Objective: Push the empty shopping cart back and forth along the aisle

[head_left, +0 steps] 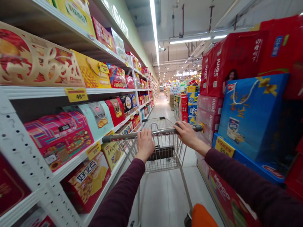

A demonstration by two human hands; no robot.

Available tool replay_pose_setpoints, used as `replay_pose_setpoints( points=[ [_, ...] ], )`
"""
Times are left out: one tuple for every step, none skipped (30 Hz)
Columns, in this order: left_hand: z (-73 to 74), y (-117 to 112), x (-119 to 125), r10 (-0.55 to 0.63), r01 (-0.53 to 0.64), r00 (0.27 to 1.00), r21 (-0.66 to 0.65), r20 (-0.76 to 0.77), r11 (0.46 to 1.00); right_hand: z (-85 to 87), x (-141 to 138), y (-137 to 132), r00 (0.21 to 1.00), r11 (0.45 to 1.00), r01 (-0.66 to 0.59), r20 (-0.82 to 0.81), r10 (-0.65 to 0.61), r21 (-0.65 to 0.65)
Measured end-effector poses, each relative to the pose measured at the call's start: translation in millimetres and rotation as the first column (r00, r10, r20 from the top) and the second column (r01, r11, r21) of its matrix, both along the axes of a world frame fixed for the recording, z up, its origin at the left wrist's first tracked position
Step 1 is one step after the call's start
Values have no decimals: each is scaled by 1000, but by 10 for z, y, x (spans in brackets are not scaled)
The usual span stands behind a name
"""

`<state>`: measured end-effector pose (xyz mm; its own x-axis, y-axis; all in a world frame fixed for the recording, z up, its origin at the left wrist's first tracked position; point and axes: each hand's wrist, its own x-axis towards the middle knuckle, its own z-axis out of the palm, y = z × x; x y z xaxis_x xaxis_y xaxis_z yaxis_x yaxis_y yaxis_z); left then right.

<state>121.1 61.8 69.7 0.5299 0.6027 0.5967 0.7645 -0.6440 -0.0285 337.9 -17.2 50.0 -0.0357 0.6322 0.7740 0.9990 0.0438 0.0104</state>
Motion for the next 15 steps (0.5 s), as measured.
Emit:
replay_pose_setpoints(
  points=[
    [-8, -4, 3, 3, -3, 1000, 1, 15, 1000, -10, 157, -63, 1000, 1000, 5, -26, -5, 24],
    [-15, -12, 10, 1, -1, 1000, -2, 25, 1000, -25, 305, -120, 997, 998, 24, -75, -19, 65],
    [-20, -23, 19, -6, 6, 1000, -7, 26, 1000, -44, 428, -163, 992, 994, 38, -122, -26, 100],
    [-22, -37, 30, -13, 14, 1000, -15, 21, 1000, -64, 510, -186, 987, 991, 50, -156, -31, 121],
    [-21, -53, 43, -19, 19, 1000, -26, 10, 999, -81, 543, -184, 983, 990, 53, -179, -29, 132],
    [-16, -72, 58, -21, 21, 1000, -39, -1, 999, -93, 523, -158, 981, 990, 48, -190, -22, 131],
    [-10, -91, 73, -20, 19, 1000, -52, -11, 998, -98, 453, -113, 981, 992, 38, -191, -14, 122],
    [-4, -109, 88, -18, 17, 1000, -63, -18, 998, -95, 344, -55, 982, 994, 23, -188, -3, 109],
    [2, -124, 102, -17, 15, 1000, -72, -23, 997, -85, 211, 6, 984, 996, 4, -180, 12, 92],
    [7, -135, 112, -19, 16, 999, -78, -26, 997, -72, 72, 64, 985, 997, -18, -169, 29, 70],
    [9, -140, 117, -24, 21, 999, -80, -28, 997, -57, -54, 109, 987, 998, -39, -157, 46, 47],
    [9, -140, 117, -35, 32, 999, -81, -32, 996, -43, -151, 137, 988, 998, -57, -145, 60, 24],
    [5, -133, 110, -50, 47, 998, -80, -36, 996, -34, -206, 146, 988, 997, -71, -134, 71, 4],
    [-1, -122, 97, -59, 56, 998, -77, -35, 995, -30, -215, 137, 989, 997, -76, -124, 75, -7],
    [-9, -108, 80, -53, 52, 998, -73, -23, 996, -33, -176, 111, 991, 997, -75, -115, 74, -9]
  ],
)
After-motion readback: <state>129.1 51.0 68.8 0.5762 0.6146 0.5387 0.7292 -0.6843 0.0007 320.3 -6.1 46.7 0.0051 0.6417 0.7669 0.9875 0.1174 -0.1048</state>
